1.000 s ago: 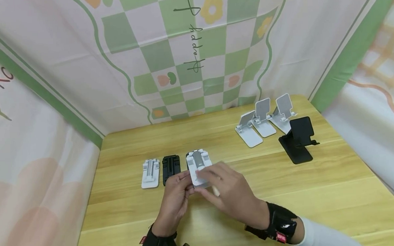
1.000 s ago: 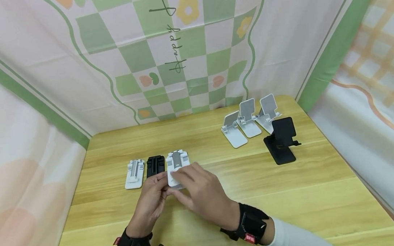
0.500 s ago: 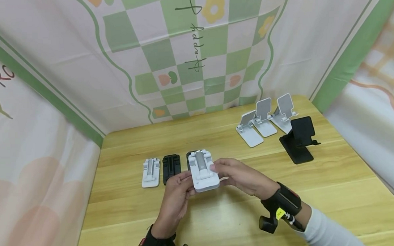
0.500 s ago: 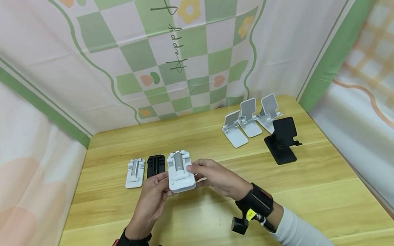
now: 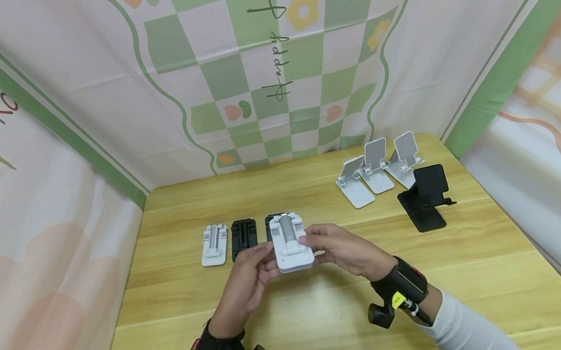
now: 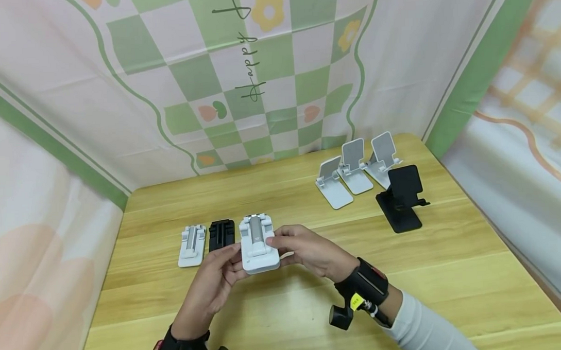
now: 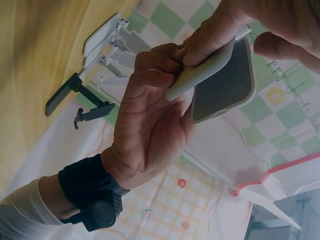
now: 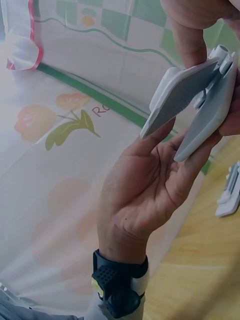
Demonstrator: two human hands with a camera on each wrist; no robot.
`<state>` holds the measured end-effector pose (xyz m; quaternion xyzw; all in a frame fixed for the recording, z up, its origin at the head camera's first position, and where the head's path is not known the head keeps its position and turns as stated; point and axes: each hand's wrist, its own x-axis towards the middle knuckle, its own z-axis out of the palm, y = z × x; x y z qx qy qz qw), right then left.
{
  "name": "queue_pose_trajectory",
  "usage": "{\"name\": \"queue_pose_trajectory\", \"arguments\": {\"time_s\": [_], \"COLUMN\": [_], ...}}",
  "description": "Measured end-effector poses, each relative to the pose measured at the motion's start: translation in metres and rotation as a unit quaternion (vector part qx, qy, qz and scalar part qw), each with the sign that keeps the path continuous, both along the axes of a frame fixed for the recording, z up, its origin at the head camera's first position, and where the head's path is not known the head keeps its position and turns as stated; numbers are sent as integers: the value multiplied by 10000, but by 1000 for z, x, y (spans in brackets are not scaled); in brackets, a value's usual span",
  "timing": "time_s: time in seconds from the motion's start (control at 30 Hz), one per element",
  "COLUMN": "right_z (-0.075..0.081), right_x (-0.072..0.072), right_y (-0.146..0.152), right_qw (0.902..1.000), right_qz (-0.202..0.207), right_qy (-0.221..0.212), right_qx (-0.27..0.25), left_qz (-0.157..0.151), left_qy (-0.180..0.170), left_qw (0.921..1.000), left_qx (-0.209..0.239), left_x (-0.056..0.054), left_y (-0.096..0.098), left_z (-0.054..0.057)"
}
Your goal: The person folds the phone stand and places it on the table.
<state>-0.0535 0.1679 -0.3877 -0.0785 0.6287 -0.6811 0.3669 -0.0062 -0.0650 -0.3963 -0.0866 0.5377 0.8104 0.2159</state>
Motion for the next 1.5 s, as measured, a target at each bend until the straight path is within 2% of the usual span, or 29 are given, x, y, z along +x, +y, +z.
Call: {"name": "queue_pose_trajectory", "arguments": {"time_s": [0.13,0.37,0.67,1.13,1.5], "right_z": [0,-1,-1,-8,-11], "right_x": [-1,-2,-2,-1,-1], "right_y": [-1,-1,0,0,2], "right_qw": [10000,9999,9999,9997,9994], "right_qz": [17,36,63,-43,-80], "right_qy": [37,97,141,235,320], "right_qx": [2,35,10,98,121], "left_qz": [-36,4,50,0,-29], "left_qy": [-5,12,-8,232,253], "left_qw": [9999,9998,9997,9990,9985], "left_qx": [94,-216,-235,-386,-483], "left_x": [-1,-1,-2,0,0], "left_y": [-1,0,1,3,5], "left_z": [2,3,2,-6,-7]}}
